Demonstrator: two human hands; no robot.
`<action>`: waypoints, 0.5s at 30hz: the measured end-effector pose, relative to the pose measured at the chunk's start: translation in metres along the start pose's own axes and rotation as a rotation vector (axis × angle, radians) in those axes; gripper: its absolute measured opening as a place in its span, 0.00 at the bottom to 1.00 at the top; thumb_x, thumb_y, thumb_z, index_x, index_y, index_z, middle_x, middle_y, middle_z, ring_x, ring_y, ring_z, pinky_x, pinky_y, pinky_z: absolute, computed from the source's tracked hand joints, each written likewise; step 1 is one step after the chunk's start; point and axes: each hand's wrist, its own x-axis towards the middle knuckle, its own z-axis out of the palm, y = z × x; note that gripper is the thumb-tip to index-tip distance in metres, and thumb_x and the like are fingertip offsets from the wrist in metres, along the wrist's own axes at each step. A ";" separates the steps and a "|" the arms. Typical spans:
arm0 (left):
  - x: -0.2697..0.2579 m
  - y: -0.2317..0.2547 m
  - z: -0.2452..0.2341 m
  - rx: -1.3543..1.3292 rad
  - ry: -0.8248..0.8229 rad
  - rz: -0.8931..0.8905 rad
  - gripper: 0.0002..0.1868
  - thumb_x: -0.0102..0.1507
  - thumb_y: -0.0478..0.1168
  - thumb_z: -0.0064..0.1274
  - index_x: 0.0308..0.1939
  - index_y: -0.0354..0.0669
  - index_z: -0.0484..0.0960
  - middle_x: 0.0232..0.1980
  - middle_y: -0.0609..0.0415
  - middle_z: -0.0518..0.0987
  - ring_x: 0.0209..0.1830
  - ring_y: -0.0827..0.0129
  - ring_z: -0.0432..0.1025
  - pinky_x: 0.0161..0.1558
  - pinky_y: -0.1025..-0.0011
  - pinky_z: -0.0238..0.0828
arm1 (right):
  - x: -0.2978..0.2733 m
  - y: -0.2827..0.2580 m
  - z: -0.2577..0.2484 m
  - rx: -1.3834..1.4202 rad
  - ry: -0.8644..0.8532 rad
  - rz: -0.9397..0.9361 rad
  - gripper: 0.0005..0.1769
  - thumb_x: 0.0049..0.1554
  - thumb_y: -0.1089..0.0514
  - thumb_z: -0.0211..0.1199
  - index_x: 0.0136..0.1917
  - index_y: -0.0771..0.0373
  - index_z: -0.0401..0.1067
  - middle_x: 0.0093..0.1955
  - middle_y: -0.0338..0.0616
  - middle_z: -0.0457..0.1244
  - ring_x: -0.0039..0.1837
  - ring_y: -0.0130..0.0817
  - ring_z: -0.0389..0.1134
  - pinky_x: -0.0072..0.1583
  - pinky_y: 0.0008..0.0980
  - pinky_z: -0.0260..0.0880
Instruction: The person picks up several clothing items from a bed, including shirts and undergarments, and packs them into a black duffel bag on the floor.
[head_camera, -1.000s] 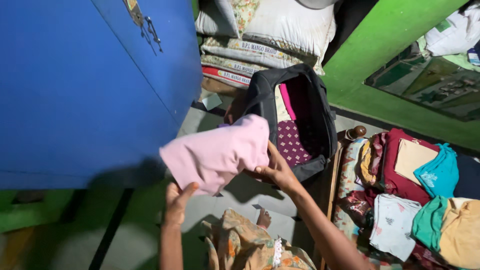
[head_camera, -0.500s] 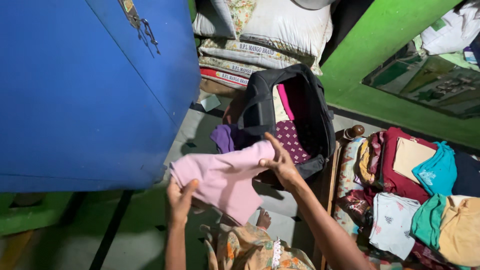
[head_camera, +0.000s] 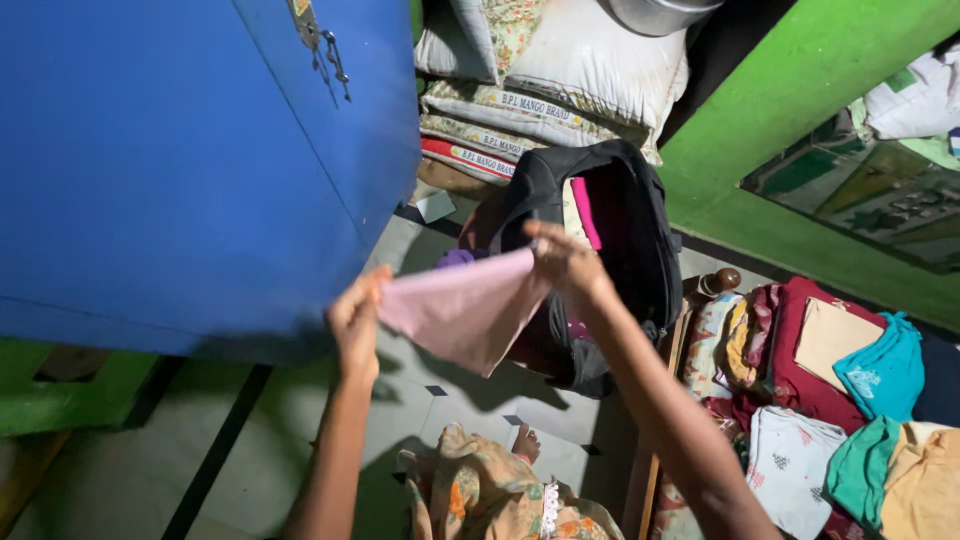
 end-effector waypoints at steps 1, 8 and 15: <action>0.017 0.008 0.006 0.004 -0.009 0.019 0.16 0.68 0.39 0.50 0.55 0.34 0.83 0.58 0.52 0.83 0.58 0.71 0.74 0.63 0.72 0.65 | -0.002 -0.027 0.007 0.023 0.011 -0.076 0.20 0.59 0.61 0.61 0.65 0.61 0.74 0.61 0.45 0.67 0.55 0.35 0.68 0.56 0.36 0.73; -0.003 -0.084 -0.022 0.399 -0.146 -0.248 0.15 0.65 0.34 0.48 0.51 0.38 0.87 0.52 0.55 0.85 0.52 0.72 0.75 0.57 0.72 0.68 | 0.007 0.107 -0.006 -0.679 0.157 -0.749 0.21 0.74 0.50 0.36 0.55 0.65 0.67 0.47 0.50 0.59 0.51 0.39 0.61 0.59 0.43 0.68; -0.085 -0.155 -0.095 0.808 -0.370 -0.687 0.18 0.62 0.29 0.45 0.48 0.42 0.90 0.46 0.58 0.87 0.45 0.72 0.77 0.51 0.72 0.72 | 0.038 0.252 -0.027 -1.044 -0.657 -0.115 0.20 0.50 0.66 0.63 0.56 0.60 0.80 0.51 0.50 0.73 0.50 0.41 0.76 0.53 0.38 0.75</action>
